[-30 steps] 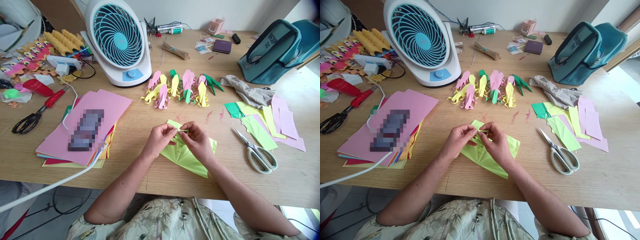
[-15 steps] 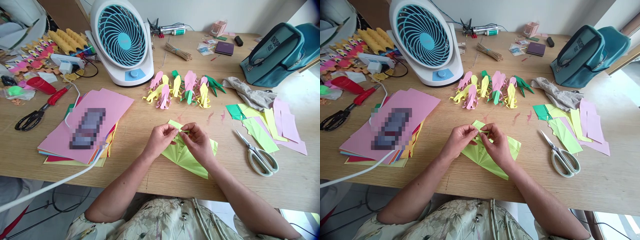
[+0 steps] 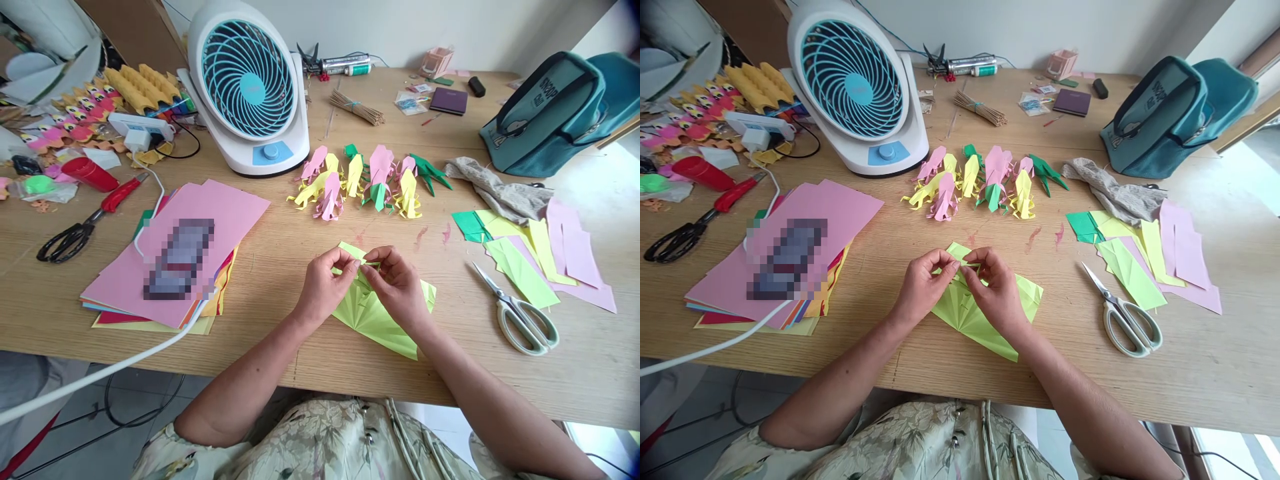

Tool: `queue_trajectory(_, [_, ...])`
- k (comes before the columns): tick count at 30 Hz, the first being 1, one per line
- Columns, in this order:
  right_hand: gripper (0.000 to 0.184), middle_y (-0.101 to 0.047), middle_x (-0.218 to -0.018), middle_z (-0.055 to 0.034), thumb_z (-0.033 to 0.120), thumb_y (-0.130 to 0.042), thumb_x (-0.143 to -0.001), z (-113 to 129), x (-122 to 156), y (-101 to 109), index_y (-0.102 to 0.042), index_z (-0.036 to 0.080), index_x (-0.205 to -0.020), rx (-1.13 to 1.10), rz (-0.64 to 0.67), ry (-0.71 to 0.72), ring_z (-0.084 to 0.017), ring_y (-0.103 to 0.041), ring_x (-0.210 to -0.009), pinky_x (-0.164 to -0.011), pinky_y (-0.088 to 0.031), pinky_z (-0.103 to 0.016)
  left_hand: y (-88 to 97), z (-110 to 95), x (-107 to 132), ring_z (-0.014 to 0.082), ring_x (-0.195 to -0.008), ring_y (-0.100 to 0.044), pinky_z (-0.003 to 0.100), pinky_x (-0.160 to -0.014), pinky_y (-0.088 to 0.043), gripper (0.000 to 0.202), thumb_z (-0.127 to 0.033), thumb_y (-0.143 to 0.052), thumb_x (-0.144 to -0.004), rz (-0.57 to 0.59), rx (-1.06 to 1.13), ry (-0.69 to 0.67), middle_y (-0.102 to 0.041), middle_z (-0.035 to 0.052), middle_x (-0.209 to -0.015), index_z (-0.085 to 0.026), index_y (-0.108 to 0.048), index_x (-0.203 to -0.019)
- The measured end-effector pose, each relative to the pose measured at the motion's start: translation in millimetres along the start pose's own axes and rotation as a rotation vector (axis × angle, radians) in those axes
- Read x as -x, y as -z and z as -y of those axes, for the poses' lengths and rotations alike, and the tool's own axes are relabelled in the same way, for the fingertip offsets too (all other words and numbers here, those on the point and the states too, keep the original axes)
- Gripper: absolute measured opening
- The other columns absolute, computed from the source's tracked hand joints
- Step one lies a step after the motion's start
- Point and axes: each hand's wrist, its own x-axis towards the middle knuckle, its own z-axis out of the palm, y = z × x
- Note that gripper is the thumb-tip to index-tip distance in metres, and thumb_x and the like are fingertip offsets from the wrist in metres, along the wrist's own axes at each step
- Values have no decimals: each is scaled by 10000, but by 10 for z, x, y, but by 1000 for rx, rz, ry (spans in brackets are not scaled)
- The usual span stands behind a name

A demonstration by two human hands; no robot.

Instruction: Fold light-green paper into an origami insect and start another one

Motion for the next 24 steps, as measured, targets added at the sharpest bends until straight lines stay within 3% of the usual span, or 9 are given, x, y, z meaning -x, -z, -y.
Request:
queue_trajectory(5, [263,-585,-898,-7,423,-699,-830,-66,-34,15,-566,240,-965,-135,-35,-5,-125,-537,-720,-605,-448,-257,29,-23,4,147,-793,-638,223,-626,-567,344,-476,-534,-900,45,204,123,-660,42,-829,-165,-667,-840])
queue_trajectory(9, [274,-573,-882,-6,435,-700,-827,-60,-45,13,-556,250,-968,-152,-60,6,-135,-548,-733,-614,-469,-266,41,-34,4,146,-790,-631,226,-625,-579,381,-513,-529,-896,67,234,150,-658,50,-848,-162,-676,-870])
queue_trajectory(13, [236,-570,-888,-4,396,-701,-834,-48,-42,3,-561,253,-959,-154,-70,38,-135,-548,-750,-641,-476,-269,18,-39,16,150,-812,-624,225,-619,-575,315,-475,-594,-866,102,199,92,-656,50,-889,-169,-663,-901])
queue_trajectory(16, [227,-574,-895,-4,391,-702,-834,-46,-34,2,-561,252,-944,-129,-80,58,-139,-553,-767,-664,-481,-276,-3,-33,25,144,-799,-611,206,-601,-552,232,-399,-671,-819,55,135,19,-650,41,-871,-171,-642,-848])
queue_trajectory(24, [229,-613,-1017,-39,362,-667,-869,19,-19,54,-590,257,-1058,-68,34,125,-181,-599,-958,-843,-494,-341,29,-87,59,124,-763,-591,196,-598,-517,122,-285,-596,-876,-48,37,-146,-607,20,-827,-184,-616,-811])
